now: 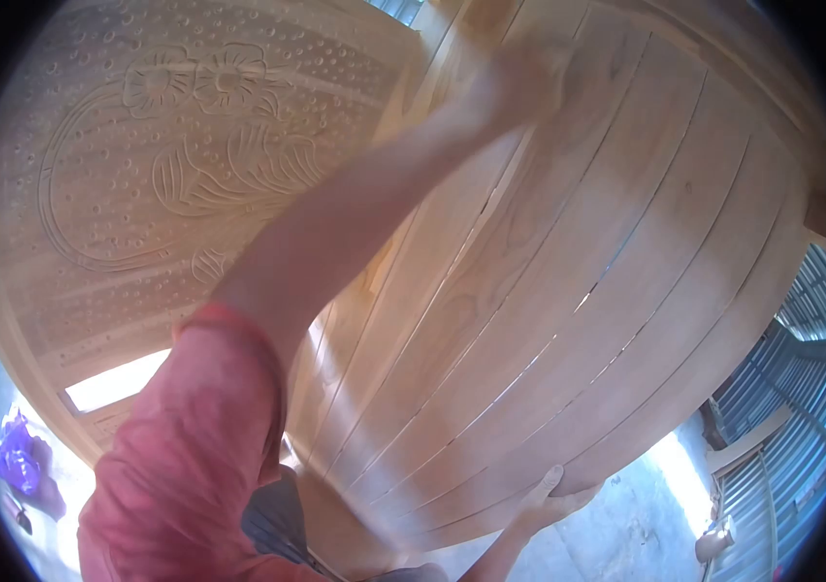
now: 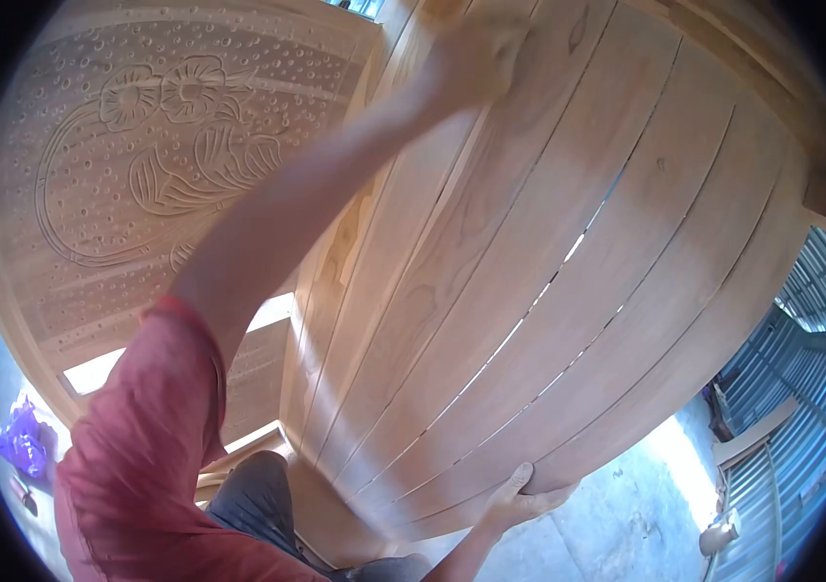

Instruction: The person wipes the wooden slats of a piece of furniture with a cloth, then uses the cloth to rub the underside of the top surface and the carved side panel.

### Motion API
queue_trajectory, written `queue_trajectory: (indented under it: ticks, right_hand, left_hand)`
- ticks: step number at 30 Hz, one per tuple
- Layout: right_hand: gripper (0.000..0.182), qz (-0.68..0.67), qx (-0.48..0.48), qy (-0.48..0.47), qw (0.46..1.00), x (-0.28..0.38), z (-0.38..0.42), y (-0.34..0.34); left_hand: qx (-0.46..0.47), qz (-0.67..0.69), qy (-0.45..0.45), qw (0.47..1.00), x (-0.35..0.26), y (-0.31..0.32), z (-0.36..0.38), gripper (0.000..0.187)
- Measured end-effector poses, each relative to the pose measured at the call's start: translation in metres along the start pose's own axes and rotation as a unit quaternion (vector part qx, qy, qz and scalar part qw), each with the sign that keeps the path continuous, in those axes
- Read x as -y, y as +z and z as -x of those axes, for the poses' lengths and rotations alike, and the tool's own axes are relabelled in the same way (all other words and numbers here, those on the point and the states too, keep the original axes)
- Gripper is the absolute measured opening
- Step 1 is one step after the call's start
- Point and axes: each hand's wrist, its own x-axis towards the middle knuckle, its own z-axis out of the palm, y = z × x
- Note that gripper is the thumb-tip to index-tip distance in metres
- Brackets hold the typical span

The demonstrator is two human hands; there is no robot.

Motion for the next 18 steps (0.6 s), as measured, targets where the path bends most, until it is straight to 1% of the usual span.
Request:
queue_trajectory:
  ticks: [1,3,4,6,7,8,9,10,12,13,14,15,16,17,18]
  right_hand:
    - [0.086,-0.011,0.005,-0.005,1.000,-0.001,0.000,0.001]
    - [0.087,-0.021,0.013,-0.009,1.000,-0.007,0.001,-0.001]
    - [0.086,-0.005,0.010,-0.012,1.000,-0.011,0.002,-0.001]
    - [0.085,0.007,-0.001,-0.017,1.000,-0.013,0.002,0.000]
    - [0.086,-0.005,0.005,-0.015,1.000,-0.011,0.001,0.000]
    - [0.087,-0.015,0.015,-0.013,1.000,-0.008,0.000,-0.001]
    - [0.087,-0.015,0.015,-0.013,1.000,-0.006,0.001,0.000]
    - [0.087,-0.009,0.015,-0.010,1.000,-0.004,0.001,0.000]
    - [0.087,0.004,0.014,-0.007,1.000,-0.004,0.000,-0.003]
    - [0.088,0.010,0.011,-0.013,1.000,-0.004,0.000,-0.002]
    - [0.089,0.016,0.012,-0.017,1.000,-0.003,0.001,-0.002]
    - [0.089,0.018,0.021,-0.013,1.000,-0.002,0.003,-0.004]
    - [0.089,0.009,0.015,-0.011,1.000,-0.001,0.003,-0.003]
    - [0.088,-0.002,0.005,-0.009,1.000,-0.001,0.001,-0.001]
    - [0.088,-0.007,0.004,-0.009,1.000,-0.002,0.000,0.001]
  left_hand:
    - [-0.111,0.141,0.080,0.980,-0.004,-0.008,0.040,0.034]
    - [0.007,0.093,0.022,0.995,-0.023,-0.037,0.125,0.037]
    - [0.008,0.093,0.023,0.995,-0.026,-0.041,0.140,0.037]
    - [-0.014,0.149,0.031,0.988,-0.026,-0.043,0.149,0.040]
    - [-0.038,0.137,0.050,0.989,-0.019,-0.036,0.126,0.041]
    - [-0.059,0.124,0.068,0.988,-0.006,-0.025,0.088,0.041]
    - [-0.113,0.158,0.090,0.977,0.012,-0.005,0.044,0.038]
    - [-0.050,0.066,0.027,0.996,0.028,0.010,0.004,0.034]
    - [0.094,-0.002,-0.046,0.994,0.032,0.010,-0.077,0.031]
    - [0.096,0.001,-0.047,0.994,0.045,0.024,-0.079,0.031]
    - [-0.027,0.263,-0.061,0.962,0.061,0.041,-0.069,0.016]
    - [-0.149,0.499,-0.076,0.850,0.071,0.052,-0.054,0.022]
    - [-0.144,0.285,-0.017,0.948,0.056,0.040,-0.017,0.015]
    - [-0.131,0.054,0.047,0.989,0.024,0.015,0.035,0.027]
    - [-0.138,0.065,0.018,0.988,-0.003,-0.009,0.079,0.023]
